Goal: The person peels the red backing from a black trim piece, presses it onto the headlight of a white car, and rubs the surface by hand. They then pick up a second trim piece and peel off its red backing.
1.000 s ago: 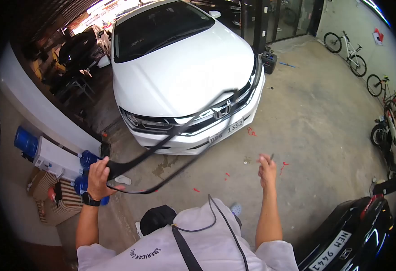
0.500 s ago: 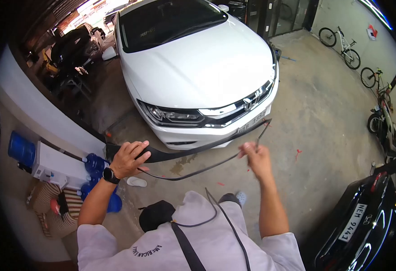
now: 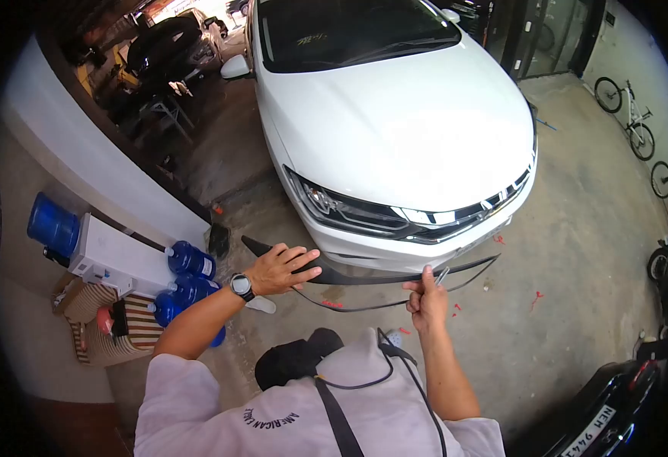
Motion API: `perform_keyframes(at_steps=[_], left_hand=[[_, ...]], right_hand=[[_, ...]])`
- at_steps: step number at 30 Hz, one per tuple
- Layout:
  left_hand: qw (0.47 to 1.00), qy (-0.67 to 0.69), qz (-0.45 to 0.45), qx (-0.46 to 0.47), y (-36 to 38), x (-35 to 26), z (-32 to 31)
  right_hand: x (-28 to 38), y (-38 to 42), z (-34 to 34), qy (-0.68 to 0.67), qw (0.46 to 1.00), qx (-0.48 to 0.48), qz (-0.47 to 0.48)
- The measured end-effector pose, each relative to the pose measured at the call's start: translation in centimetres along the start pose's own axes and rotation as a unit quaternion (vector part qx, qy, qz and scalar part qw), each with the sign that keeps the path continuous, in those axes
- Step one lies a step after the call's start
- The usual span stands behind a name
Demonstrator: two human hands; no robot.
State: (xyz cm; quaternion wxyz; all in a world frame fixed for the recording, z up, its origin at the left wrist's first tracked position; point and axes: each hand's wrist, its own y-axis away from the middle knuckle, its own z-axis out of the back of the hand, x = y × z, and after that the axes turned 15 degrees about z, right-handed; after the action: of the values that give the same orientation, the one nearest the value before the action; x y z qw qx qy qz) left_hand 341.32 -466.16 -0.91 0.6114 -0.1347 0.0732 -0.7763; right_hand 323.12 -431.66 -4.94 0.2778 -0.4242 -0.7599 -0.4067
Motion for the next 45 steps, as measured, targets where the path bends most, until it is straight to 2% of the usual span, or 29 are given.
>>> perform_keyframes(at_steps=[3, 5, 7, 9, 11, 13, 14, 15, 16, 17, 18, 19, 21, 23, 25, 27, 29, 35, 37, 39, 43, 45], left_hand=[[1.0, 0.004, -0.003, -0.012, 0.1, 2.2, -1.9], [1.0, 0.001, -0.013, -0.001, 0.4, 4.2, -3.2], [1.0, -0.001, -0.015, 0.002, 1.2, 6.5, -5.0], [0.999, 0.029, 0.025, -0.02, 1.7, 9.1, -5.9], [0.999, 0.04, 0.037, 0.004, 3.1, 11.4, -6.9], [0.955, 0.203, 0.2, -0.079, 4.3, 13.4, -8.0], [0.928, 0.229, 0.269, -0.116, 4.7, 14.0, -8.9], [0.928, 0.236, 0.265, -0.113, 5.2, 14.0, -10.2], [0.813, 0.405, 0.396, -0.136, 5.4, 13.9, -11.6], [0.65, 0.548, 0.506, -0.148, 5.1, 13.9, -12.4], [0.56, 0.619, 0.534, -0.135, 4.9, 14.1, -13.2], [0.56, 0.622, 0.532, -0.127, 5.1, 14.9, -13.7], [0.326, 0.744, 0.584, -0.005, 4.4, 16.5, -13.5], [0.31, 0.775, 0.551, -0.008, 4.2, 17.9, -15.1], [0.265, 0.757, 0.593, -0.068, 3.2, 18.7, -15.8], [0.324, 0.739, 0.581, -0.11, 2.5, 19.4, -16.7], [0.285, 0.717, 0.634, -0.048, 1.8, 19.6, -15.0], [0.313, 0.671, 0.672, 0.005, 2.4, 20.0, -16.5], [0.364, 0.632, 0.684, -0.004, 2.7, 19.5, -17.4], [0.39, 0.64, 0.662, -0.012, 3.0, 19.0, -17.4], [0.377, 0.638, 0.669, -0.056, 4.2, 17.7, -19.3], [0.34, 0.653, 0.676, -0.031, 3.6, 17.1, -17.4]], right_hand=[[-0.6, -1.6, -1.8, 0.041, 0.998, -0.045, -0.025], [-1.7, -2.5, -3.1, 0.094, 0.994, -0.056, 0.005], [-2.8, -3.0, -4.7, 0.085, 0.994, -0.065, 0.009], [-3.6, -2.9, -6.7, 0.095, 0.991, -0.086, 0.037], [-4.9, -2.7, -8.6, 0.088, 0.989, -0.1, 0.064], [-6.1, -1.9, -11.2, 0.074, 0.982, -0.148, 0.086], [-7.1, -1.8, -12.0, 0.076, 0.981, -0.157, 0.089], [-8.4, -1.9, -12.5, 0.053, 0.981, -0.157, 0.097], [-9.6, -2.0, -13.1, 0.029, 0.982, -0.156, 0.105], [-10.7, -2.1, -13.9, 0.028, 0.98, -0.164, 0.106], [-11.8, -2.2, -14.7, 0.018, 0.98, -0.168, 0.103], [-12.7, -2.2, -15.3, 0.006, 0.98, -0.171, 0.101], [-14.3, -2.2, -16.3, -0.002, 0.982, -0.159, 0.106], [-16.1, -2.6, -16.9, 0.016, 0.983, -0.157, 0.095], [-17.8, -3.0, -17.0, 0.038, 0.984, -0.138, 0.108], [-18.7, -3.5, -17.3, 0.058, 0.984, -0.142, 0.094], [-19.8, -4.0, -17.5, 0.061, 0.982, -0.147, 0.097], [-21.5, -4.9, -16.7, 0.046, 0.99, -0.111, 0.07], [-21.7, -5.4, -16.3, 0.057, 0.989, -0.123, 0.056], [-21.7, -5.8, -15.7, 0.046, 0.991, -0.119, 0.046], [-21.8, -6.2, -14.5, 0.054, 0.993, -0.101, 0.015], [-22.0, -6.3, -14.2, 0.065, 0.993, -0.101, 0.005]])
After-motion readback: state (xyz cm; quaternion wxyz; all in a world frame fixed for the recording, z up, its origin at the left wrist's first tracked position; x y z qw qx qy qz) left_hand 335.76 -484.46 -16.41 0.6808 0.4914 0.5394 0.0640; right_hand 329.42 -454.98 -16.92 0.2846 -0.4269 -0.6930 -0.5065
